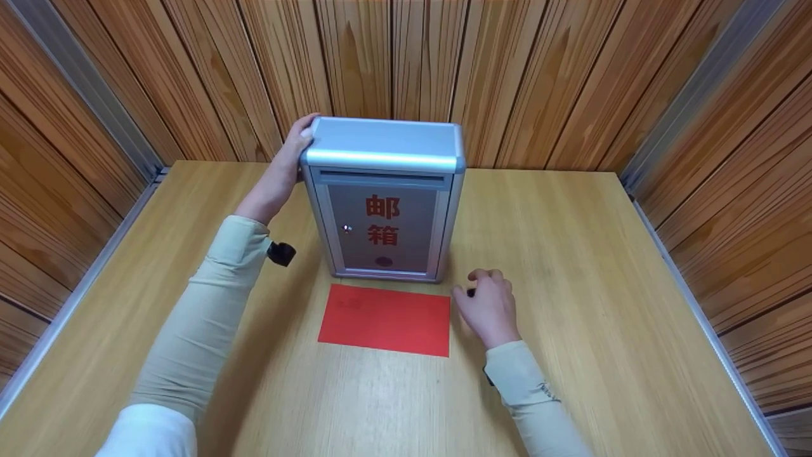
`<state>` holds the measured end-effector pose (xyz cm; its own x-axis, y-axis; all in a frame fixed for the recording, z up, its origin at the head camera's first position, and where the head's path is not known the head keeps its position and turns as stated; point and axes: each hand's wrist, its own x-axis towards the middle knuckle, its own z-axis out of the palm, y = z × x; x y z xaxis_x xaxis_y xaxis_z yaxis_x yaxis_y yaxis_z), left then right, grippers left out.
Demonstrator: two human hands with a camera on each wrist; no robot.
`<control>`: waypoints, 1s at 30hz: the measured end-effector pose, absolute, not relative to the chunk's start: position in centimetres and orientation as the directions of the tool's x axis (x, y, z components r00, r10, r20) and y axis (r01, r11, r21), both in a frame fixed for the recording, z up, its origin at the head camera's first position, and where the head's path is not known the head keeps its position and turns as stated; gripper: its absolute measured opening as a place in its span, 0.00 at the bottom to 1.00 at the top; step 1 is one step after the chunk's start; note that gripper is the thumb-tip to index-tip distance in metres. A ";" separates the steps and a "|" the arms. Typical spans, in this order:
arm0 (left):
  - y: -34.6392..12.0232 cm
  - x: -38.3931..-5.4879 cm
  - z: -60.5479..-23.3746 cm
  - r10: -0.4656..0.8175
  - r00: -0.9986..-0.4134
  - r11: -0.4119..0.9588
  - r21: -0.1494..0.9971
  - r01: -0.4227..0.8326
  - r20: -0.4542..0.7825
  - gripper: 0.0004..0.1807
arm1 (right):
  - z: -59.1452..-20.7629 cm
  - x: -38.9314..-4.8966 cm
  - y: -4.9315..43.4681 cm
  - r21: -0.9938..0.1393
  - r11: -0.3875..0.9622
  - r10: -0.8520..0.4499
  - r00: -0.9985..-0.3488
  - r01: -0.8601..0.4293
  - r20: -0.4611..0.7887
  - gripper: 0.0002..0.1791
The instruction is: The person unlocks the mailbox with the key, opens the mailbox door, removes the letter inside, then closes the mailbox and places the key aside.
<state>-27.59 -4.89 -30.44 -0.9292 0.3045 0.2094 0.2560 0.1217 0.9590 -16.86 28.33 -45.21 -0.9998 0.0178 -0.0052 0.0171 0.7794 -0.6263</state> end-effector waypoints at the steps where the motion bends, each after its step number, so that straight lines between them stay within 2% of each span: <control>1: -5.0 -27.8 -30.8 0.304 -0.930 0.121 0.960 0.252 0.206 0.32 | -45.0 -16.7 28.0 -0.616 0.788 0.007 -1.000 0.003 0.005 0.25; 8: -6.2 -27.2 -32.4 0.228 -0.951 0.206 0.944 0.257 0.209 0.40 | -43.6 -15.1 25.5 -0.532 0.843 -0.070 -0.997 -0.081 0.040 0.31; 16: -7.0 -21.8 -35.8 0.184 -0.965 0.441 0.861 0.253 0.189 0.43 | -42.1 -13.4 23.1 -0.478 0.863 -0.123 -0.986 -0.163 0.113 0.37; 19: -6.9 -19.2 -37.4 0.171 -0.963 0.587 0.763 0.270 0.209 0.43 | -41.7 -12.9 22.2 -0.445 0.875 -0.145 -0.980 -0.191 0.136 0.39; 23: -6.0 -16.1 -39.2 0.208 -0.947 0.765 0.563 0.313 0.243 0.44 | -41.5 -12.4 21.1 -0.416 0.884 -0.160 -0.975 -0.212 0.157 0.42; 26: -4.8 -14.3 -40.1 0.264 -0.929 0.830 0.429 0.355 0.258 0.46 | -41.3 -12.3 20.3 -0.399 0.888 -0.170 -0.970 -0.227 0.174 0.43; 30: -3.5 -12.7 -40.6 0.295 -0.924 0.877 0.315 0.363 0.242 0.48 | -41.0 -12.2 19.2 -0.374 0.897 -0.169 -0.964 -0.237 0.205 0.45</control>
